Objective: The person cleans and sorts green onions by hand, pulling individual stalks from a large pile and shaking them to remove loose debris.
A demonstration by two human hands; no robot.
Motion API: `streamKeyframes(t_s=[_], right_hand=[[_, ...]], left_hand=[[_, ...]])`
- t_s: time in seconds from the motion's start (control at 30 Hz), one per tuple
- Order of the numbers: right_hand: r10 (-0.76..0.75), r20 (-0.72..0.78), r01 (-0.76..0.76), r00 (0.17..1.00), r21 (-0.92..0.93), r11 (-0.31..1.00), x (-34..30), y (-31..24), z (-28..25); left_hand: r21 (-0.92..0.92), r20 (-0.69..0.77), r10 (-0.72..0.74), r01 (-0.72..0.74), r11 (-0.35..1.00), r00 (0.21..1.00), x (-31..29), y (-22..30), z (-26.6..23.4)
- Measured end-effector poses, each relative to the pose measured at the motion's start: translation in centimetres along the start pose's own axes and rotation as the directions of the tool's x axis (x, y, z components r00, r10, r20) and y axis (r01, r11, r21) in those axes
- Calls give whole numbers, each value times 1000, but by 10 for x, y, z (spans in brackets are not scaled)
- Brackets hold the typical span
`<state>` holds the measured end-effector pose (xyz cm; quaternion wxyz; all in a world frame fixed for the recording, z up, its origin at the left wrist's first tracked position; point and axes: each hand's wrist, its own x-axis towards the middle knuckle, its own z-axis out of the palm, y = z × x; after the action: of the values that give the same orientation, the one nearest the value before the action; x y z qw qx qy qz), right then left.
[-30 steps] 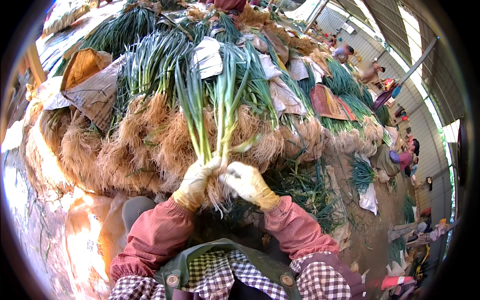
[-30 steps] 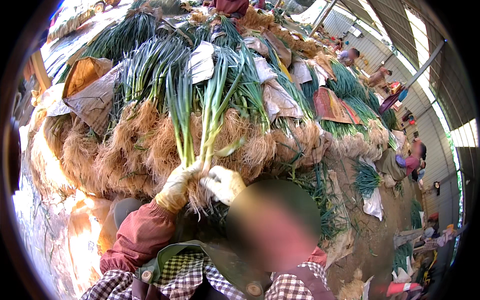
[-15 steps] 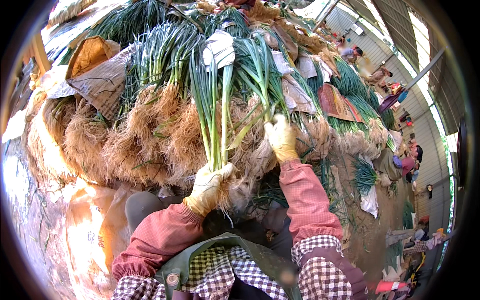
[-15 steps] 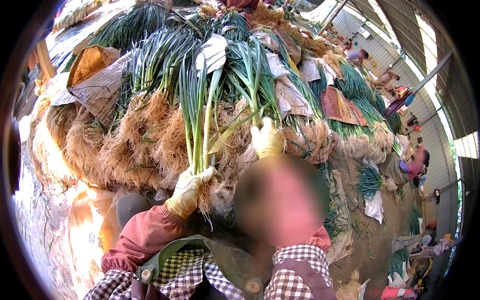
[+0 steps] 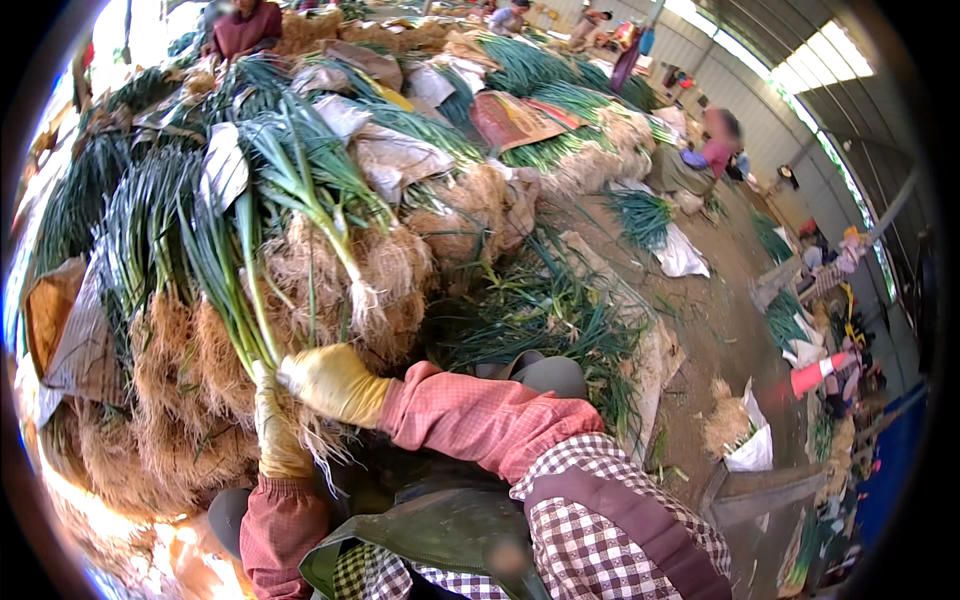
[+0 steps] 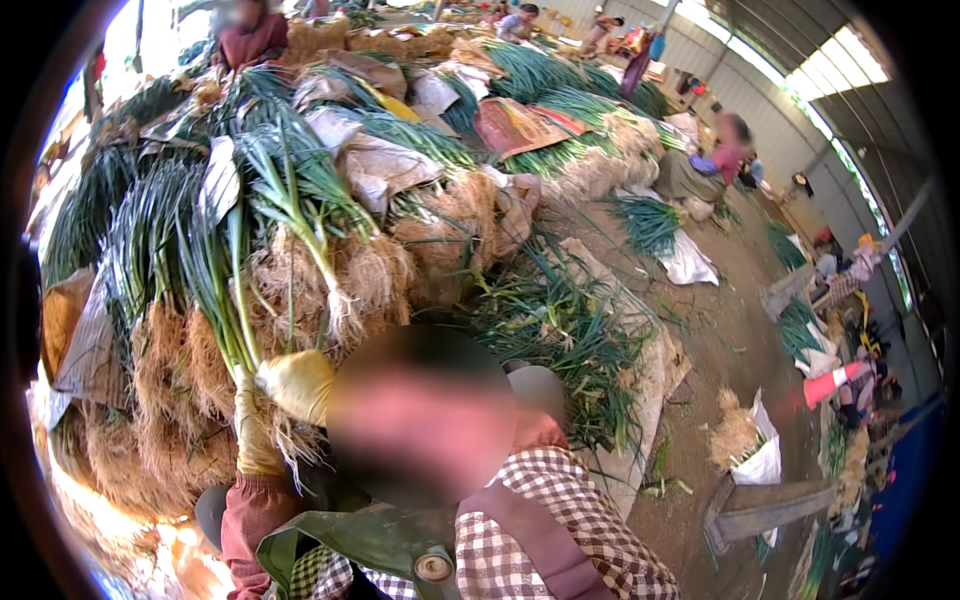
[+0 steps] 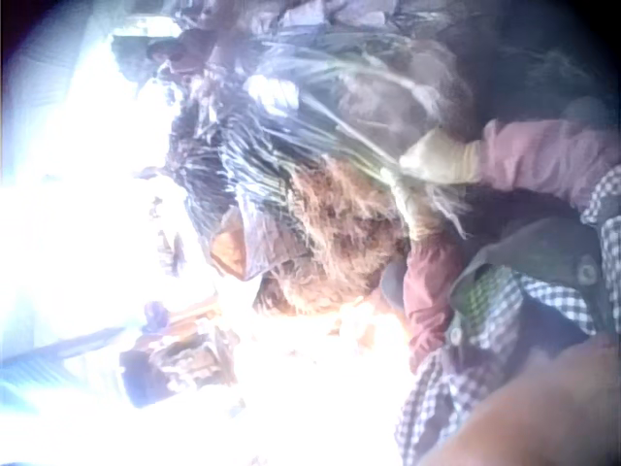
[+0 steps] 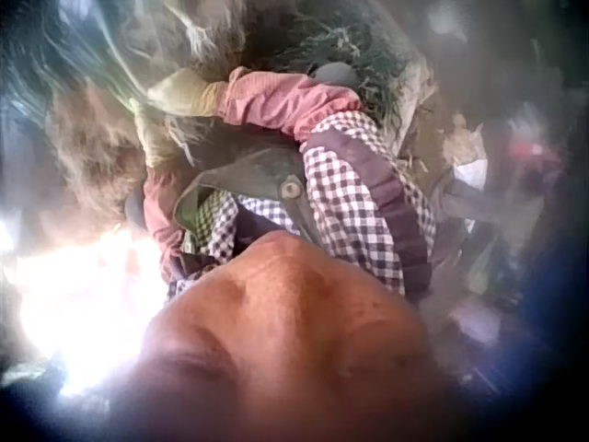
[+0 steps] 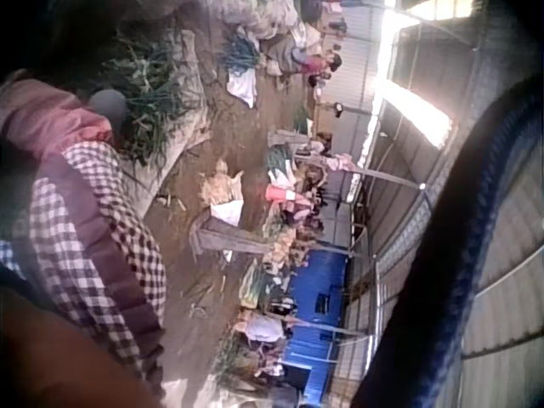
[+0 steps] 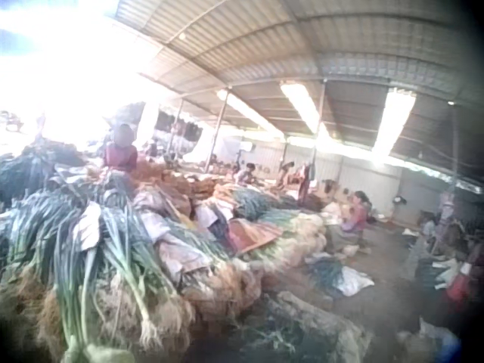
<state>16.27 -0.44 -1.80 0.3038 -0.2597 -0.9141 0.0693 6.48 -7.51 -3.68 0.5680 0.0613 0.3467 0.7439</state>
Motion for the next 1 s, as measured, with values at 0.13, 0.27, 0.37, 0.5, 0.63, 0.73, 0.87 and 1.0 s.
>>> streamKeyframes(t_s=[0.13, 0.27, 0.37, 0.5, 0.63, 0.73, 0.87, 1.0], right_hand=[[-284, 16, 283, 959, -158, 946, -9, -6, -13], [-450, 47, 426, 892, 250, 870, -40, -33, -47], [-536, 426, 243, 729, 570, 784, -101, 49, -41], [189, 532, -40, 825, -279, 960, -77, 97, -86], [479, 59, -459, 876, -202, 865, 29, 83, -68], [619, 280, -653, 734, 39, 757, 51, 116, -31], [501, 335, -590, 798, 265, 763, -1, 59, -3], [527, 371, -616, 764, 662, 427, 8, 47, 1]], left_hand=[[-79, -19, -99, 97, 992, 995, 2, 5, 9], [129, -61, -75, 82, 988, 995, -3, 31, 17], [26, 105, -166, 164, 986, 981, 26, 9, -1], [363, 5, -209, 193, 911, 978, -5, 22, 22], [153, 35, -145, 139, 978, 989, -6, 11, 21], [185, 122, -130, 106, 977, 984, 8, -8, 14], [75, 58, -207, 202, 976, 977, -3, -14, 33], [253, -8, -133, 130, 959, 991, 8, -36, 4]])
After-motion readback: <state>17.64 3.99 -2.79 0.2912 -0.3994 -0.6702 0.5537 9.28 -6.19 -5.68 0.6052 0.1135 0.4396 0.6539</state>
